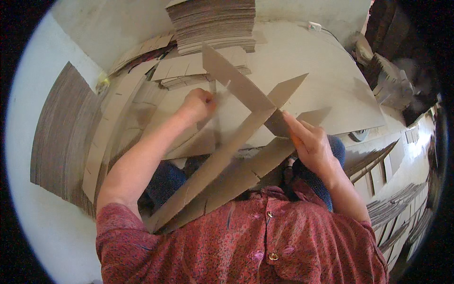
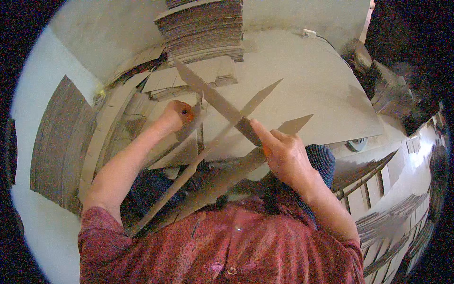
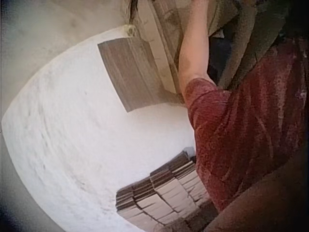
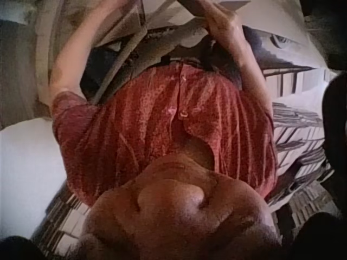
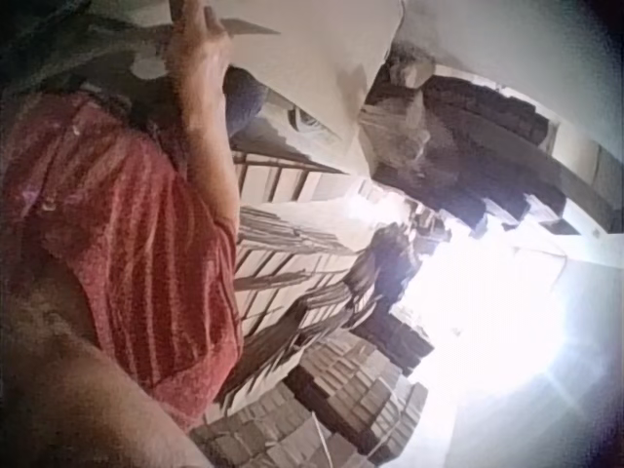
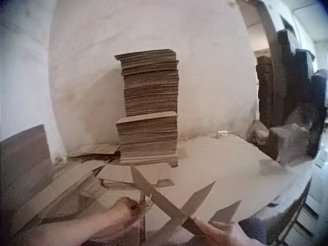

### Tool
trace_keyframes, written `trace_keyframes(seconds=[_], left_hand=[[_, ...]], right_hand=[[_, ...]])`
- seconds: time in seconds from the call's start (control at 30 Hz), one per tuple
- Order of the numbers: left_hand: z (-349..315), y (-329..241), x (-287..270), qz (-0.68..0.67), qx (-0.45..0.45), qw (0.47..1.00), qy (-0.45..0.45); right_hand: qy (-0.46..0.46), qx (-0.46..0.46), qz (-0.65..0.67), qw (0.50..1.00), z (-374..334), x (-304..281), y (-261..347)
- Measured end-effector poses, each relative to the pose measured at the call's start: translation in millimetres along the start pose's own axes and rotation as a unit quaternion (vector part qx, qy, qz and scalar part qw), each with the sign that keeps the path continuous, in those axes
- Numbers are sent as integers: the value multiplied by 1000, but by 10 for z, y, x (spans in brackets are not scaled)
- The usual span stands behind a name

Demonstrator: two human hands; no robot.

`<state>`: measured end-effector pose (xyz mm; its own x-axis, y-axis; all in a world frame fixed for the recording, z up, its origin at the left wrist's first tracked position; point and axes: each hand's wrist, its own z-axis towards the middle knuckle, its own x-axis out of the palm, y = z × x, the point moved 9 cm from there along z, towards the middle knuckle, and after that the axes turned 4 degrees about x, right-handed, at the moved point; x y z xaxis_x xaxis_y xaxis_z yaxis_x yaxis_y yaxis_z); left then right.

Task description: The person sits on the floor and repeatedly folds flat cardboard sheets along pre-scored lines to form multi-compartment dividers. The person picks up each sheet, folds the internal partitions, and places the finished divider onto a growing stack to the right.

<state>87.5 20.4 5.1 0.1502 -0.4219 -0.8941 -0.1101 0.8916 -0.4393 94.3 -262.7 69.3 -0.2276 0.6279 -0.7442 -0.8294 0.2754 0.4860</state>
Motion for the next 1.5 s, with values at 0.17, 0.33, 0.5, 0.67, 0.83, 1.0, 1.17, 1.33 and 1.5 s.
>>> trace_keyframes(seconds=[0.17, 0.33, 0.5, 0.67, 0.83, 1.0, 1.17, 1.33, 1.5], left_hand=[[49, -52, -6, -74, -99, 990, 62], [66, 12, 74, -133, -84, 987, 18], [99, -429, 25, -156, -56, 985, 58], [359, -190, -111, -285, -80, 954, 52], [701, 518, -2, 41, -13, 995, -95], [1067, 684, 258, 191, -49, 977, -75], [1349, 670, 338, 307, 30, 933, -186], [1581, 919, 163, 168, -80, 980, -70], [1413, 940, -158, -31, -29, 997, -65]], right_hand=[[-1, 50, 49, 998, 15, 59, -179], [18, 33, 25, 999, 14, 57, -232], [107, 87, -23, 990, 37, 289, -462], [50, 143, -43, 987, 265, 2, -782], [38, 183, -115, 976, 493, -20, -1327], [31, 209, -109, 971, 695, -68, -1702], [18, 149, -205, 967, 932, -90, -2065], [-43, 186, -249, 950, 989, -259, -2152], [-188, 104, -216, 952, 907, -476, -1481]])
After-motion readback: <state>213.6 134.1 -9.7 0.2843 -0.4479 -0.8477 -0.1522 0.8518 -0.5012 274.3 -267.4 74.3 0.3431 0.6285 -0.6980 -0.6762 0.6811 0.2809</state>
